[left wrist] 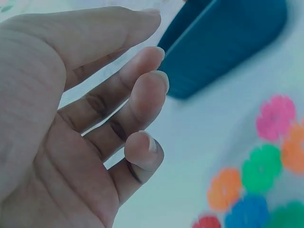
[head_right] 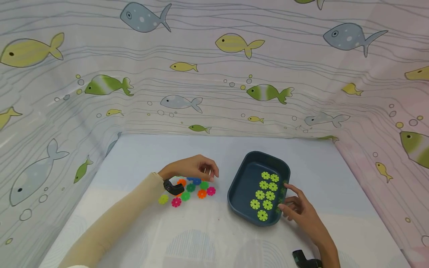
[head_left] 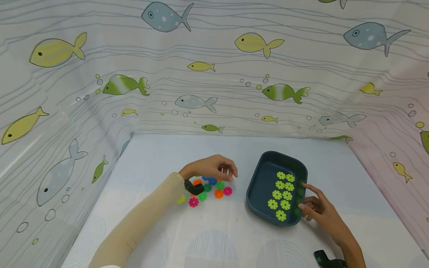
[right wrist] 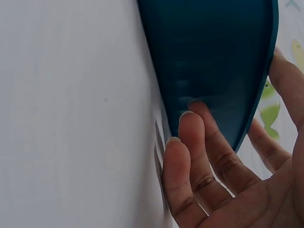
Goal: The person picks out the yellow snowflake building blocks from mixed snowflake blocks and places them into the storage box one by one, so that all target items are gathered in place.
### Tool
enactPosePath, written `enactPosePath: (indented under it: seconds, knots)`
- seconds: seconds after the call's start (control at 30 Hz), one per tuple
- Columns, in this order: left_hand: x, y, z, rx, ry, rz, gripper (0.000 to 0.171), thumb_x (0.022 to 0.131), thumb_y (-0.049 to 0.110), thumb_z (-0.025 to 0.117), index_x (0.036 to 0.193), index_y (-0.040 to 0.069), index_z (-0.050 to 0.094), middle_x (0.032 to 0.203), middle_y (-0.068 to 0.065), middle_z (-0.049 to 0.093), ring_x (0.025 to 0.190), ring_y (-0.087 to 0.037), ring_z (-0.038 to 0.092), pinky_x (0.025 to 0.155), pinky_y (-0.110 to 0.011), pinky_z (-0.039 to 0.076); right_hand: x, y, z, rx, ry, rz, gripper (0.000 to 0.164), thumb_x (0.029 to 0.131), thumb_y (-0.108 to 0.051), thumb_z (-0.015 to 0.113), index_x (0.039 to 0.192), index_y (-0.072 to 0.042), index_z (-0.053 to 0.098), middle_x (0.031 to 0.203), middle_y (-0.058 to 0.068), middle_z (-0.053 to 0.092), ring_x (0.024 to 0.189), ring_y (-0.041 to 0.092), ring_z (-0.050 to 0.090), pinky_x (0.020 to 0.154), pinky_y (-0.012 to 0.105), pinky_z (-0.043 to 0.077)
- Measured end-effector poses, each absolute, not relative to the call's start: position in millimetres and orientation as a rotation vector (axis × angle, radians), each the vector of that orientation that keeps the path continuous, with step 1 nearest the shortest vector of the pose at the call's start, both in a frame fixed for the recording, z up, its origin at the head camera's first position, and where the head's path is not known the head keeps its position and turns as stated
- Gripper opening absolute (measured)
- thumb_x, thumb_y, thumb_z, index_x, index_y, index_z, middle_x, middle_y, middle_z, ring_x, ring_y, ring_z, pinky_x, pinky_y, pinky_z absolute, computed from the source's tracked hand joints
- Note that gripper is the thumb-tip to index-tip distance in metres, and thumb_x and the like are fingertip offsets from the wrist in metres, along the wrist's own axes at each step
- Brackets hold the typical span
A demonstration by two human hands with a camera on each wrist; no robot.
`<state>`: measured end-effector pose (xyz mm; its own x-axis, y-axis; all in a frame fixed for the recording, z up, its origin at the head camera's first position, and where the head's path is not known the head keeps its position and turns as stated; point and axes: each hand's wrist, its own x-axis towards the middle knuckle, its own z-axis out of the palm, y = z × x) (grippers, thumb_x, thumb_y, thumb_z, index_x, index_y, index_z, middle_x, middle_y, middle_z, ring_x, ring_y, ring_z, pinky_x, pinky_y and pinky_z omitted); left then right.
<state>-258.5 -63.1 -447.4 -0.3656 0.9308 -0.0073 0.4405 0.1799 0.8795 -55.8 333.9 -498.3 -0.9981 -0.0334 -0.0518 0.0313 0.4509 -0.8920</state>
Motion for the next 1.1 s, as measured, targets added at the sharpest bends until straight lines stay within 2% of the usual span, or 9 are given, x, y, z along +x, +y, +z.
enactPosePath:
  seconds: [0.13,0.37,0.6,0.83,1.1]
  knots:
    - [-255,-91,-452,1.208,1.922,1.155,0.016,0.098,0.022,0.073,0.112,0.015,0.073,0.1,-0.001,0.07,0.083,-0.024,0.06,0.072,-0.03,0.051,-55,333,-497,0.004,2.623,-1.614,0.075,0.101,-0.021,0.069,0.162,-0.019,0.025,0.112,0.019,0.063,0.08,0.025,0.067,0.064,0.036,0.057]
    - [-245,-134,-463,1.067,1.995,1.154,0.028,0.096,0.026,0.075,0.115,0.005,0.072,0.1,-0.001,0.071,0.084,-0.024,0.062,0.071,-0.03,0.05,-55,332,-498,0.019,2.633,-1.581,0.074,0.101,-0.024,0.069,0.161,-0.019,0.026,0.112,0.02,0.063,0.081,0.027,0.067,0.065,0.036,0.057]
    - [-234,-171,-470,0.966,2.063,1.145,0.021,0.095,0.023,0.076,0.113,0.012,0.073,0.101,0.001,0.071,0.083,-0.025,0.063,0.072,-0.03,0.051,-55,334,-499,0.014,2.635,-1.583,0.074,0.101,-0.024,0.069,0.161,-0.021,0.027,0.112,0.02,0.063,0.08,0.027,0.067,0.065,0.036,0.057]
    - [-225,-207,-480,0.854,2.109,1.161,0.022,0.092,0.02,0.079,0.112,0.013,0.073,0.102,-0.003,0.07,0.083,-0.027,0.063,0.071,-0.029,0.05,-56,333,-500,0.011,2.618,-1.593,0.073,0.102,-0.024,0.068,0.161,-0.021,0.026,0.112,0.02,0.063,0.08,0.027,0.067,0.065,0.037,0.057]
    - [-216,-242,-488,0.824,2.262,1.123,0.026,0.087,0.023,0.085,0.109,0.016,0.074,0.101,-0.002,0.07,0.077,-0.022,0.057,0.069,-0.025,0.046,-55,333,-498,-0.003,2.608,-1.608,0.072,0.102,-0.022,0.067,0.161,-0.021,0.026,0.11,0.021,0.064,0.079,0.027,0.066,0.065,0.036,0.056]
